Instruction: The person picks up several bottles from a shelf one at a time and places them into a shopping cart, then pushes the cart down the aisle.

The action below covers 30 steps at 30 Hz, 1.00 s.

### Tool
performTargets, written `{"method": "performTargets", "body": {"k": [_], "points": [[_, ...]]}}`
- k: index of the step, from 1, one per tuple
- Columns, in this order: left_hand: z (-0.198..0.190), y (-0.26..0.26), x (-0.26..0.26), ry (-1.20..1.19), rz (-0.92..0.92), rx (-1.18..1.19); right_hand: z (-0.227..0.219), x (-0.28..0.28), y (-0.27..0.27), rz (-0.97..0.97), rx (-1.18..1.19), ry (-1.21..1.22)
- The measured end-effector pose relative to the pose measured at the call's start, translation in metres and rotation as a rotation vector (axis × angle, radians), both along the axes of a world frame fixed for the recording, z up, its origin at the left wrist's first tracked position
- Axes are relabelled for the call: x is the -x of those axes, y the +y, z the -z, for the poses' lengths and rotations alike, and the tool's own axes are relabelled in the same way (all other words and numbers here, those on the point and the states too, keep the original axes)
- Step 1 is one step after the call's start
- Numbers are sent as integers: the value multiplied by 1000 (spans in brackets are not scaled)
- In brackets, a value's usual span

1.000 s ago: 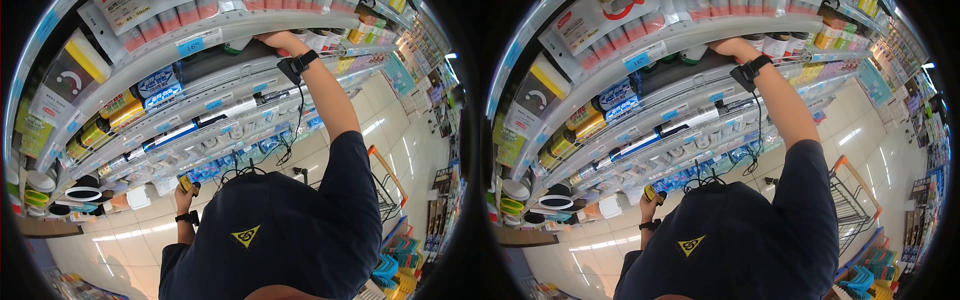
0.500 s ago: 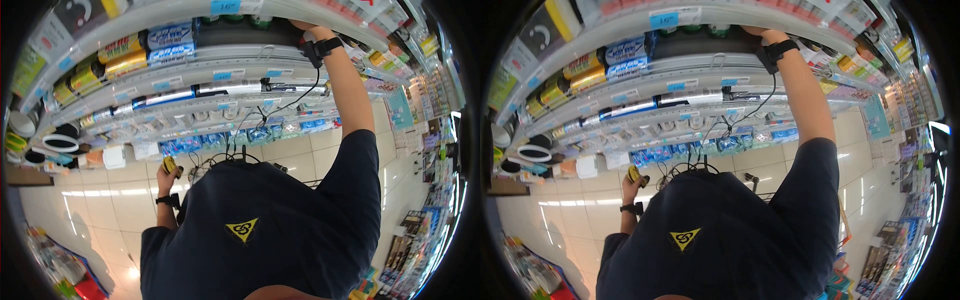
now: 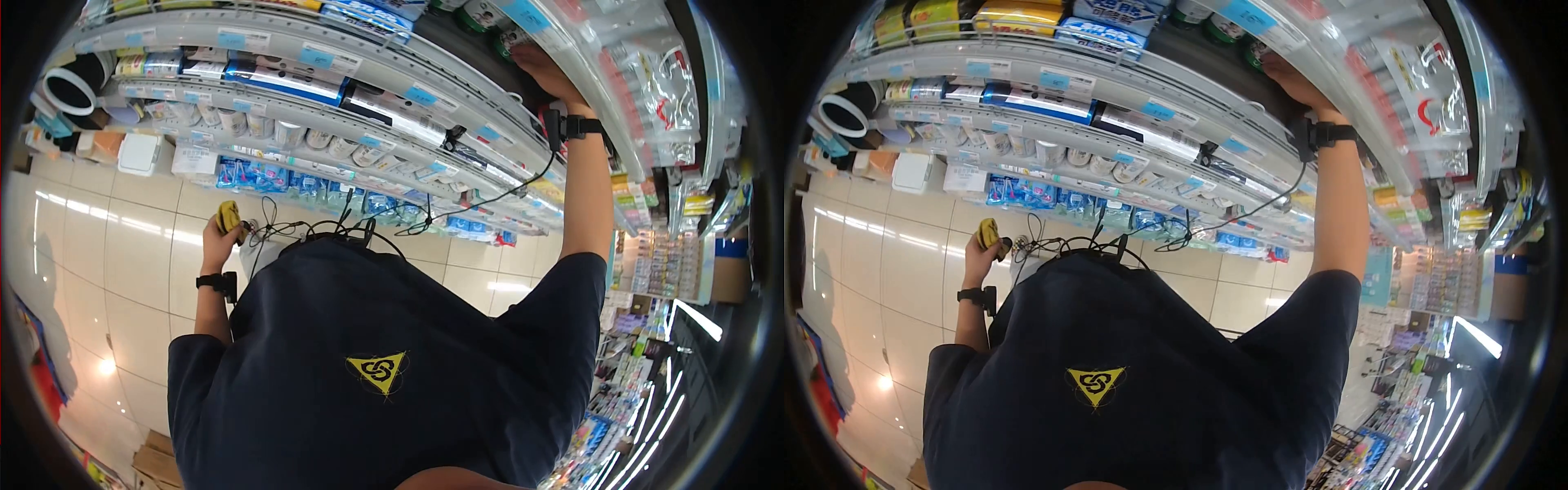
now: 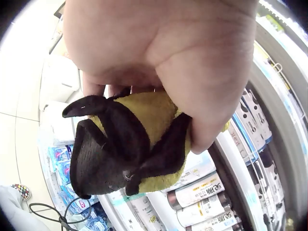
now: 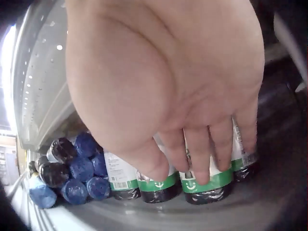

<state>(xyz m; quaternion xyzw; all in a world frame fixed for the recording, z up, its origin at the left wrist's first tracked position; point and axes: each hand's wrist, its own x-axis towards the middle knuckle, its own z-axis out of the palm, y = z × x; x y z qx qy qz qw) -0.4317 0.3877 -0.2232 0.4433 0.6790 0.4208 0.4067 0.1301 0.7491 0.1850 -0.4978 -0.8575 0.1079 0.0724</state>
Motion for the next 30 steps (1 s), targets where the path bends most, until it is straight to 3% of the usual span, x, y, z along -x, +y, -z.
{"method": "performTargets", "body": {"k": [2,7,9,16,19,21,28,30], "points": [[5,-4,8,-19,-56,-11,6,-3,10,80,178,139],[2,-10,25,-56,-119,8,5,-7,18,116,206,-44],[-9,-10,31,-43,-122,38,1,-10,13,-77,-114,-373],[-18,1,54,5,-106,30,-11,-13,-3,-8,-256,-23],[-23,9,68,21,-79,39,-8,-17,2,-37,-252,-183],[-17,11,82,24,-70,32,-5,-8,5,-61,-388,-355],[-8,13,119,15,-76,31,7,-10,3,97,-341,-343],[-13,17,128,3,-59,98,5,1,-13,157,-301,-452]]}}
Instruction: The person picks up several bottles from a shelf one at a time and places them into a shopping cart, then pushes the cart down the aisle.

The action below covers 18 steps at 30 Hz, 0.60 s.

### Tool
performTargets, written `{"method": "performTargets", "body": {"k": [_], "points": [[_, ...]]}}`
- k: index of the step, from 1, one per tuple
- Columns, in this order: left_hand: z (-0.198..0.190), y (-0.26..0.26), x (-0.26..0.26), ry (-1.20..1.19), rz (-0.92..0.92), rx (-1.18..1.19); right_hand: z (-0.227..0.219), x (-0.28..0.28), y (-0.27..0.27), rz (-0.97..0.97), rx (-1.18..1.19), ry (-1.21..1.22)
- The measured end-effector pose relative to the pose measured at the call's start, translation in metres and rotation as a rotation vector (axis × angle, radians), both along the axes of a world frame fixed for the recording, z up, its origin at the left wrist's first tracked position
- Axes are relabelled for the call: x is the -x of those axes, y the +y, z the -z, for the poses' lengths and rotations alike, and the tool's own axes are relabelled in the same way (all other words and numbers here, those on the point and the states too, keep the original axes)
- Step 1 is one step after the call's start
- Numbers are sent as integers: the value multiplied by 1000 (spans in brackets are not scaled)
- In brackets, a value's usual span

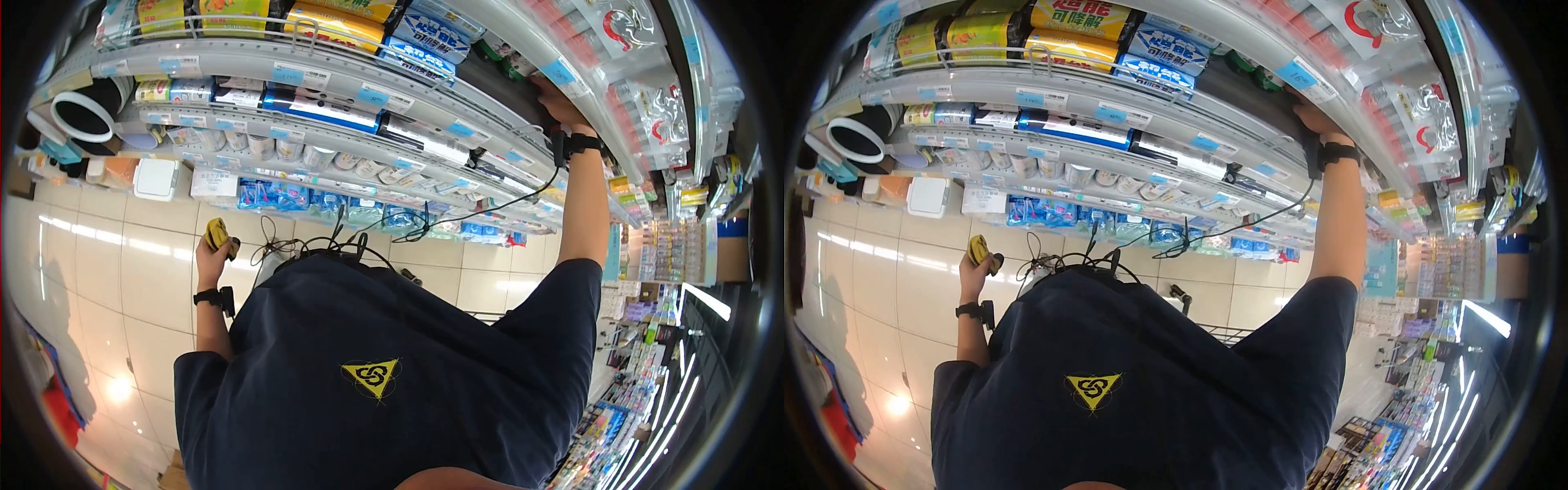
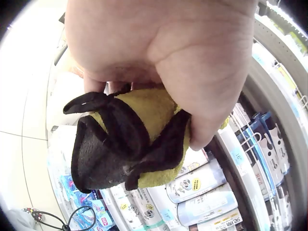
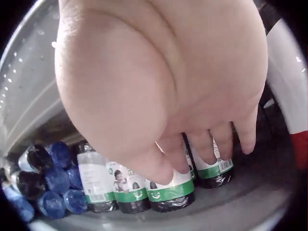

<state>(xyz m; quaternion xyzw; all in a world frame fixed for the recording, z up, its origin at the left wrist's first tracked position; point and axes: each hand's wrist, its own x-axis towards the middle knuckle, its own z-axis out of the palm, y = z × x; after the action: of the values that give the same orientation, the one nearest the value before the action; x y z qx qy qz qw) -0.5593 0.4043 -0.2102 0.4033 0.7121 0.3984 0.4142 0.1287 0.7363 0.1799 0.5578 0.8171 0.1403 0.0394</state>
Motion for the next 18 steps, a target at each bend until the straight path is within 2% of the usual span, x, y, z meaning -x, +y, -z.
{"method": "performTargets", "body": {"k": [1,2,3,4,6,8,10,12,13,14,16,17,18], "points": [[-1,2,4,-20,15,11,-2,4,-11,22,-4,8],[16,5,13,-23,43,-22,-9,16,-26,90,66,100],[12,8,17,-42,66,-7,-12,19,-39,160,132,195],[8,13,19,-58,94,10,-3,9,-53,243,185,474],[8,23,25,-85,156,28,-27,43,-112,538,314,718],[32,38,36,-21,255,28,-18,38,-174,254,96,798],[37,57,34,-60,363,28,-15,41,-249,196,-82,807],[35,78,24,15,534,58,-19,54,-341,365,-167,936],[43,88,16,-19,597,64,-18,56,-385,396,-219,1038],[49,99,9,-53,660,69,-15,56,-440,501,-280,1041],[37,118,-22,-39,828,108,-10,59,-547,687,-523,1314],[39,128,-36,16,923,87,-1,58,-600,777,-690,1329],[36,135,-56,29,993,78,14,55,-655,771,-849,1428]]}}
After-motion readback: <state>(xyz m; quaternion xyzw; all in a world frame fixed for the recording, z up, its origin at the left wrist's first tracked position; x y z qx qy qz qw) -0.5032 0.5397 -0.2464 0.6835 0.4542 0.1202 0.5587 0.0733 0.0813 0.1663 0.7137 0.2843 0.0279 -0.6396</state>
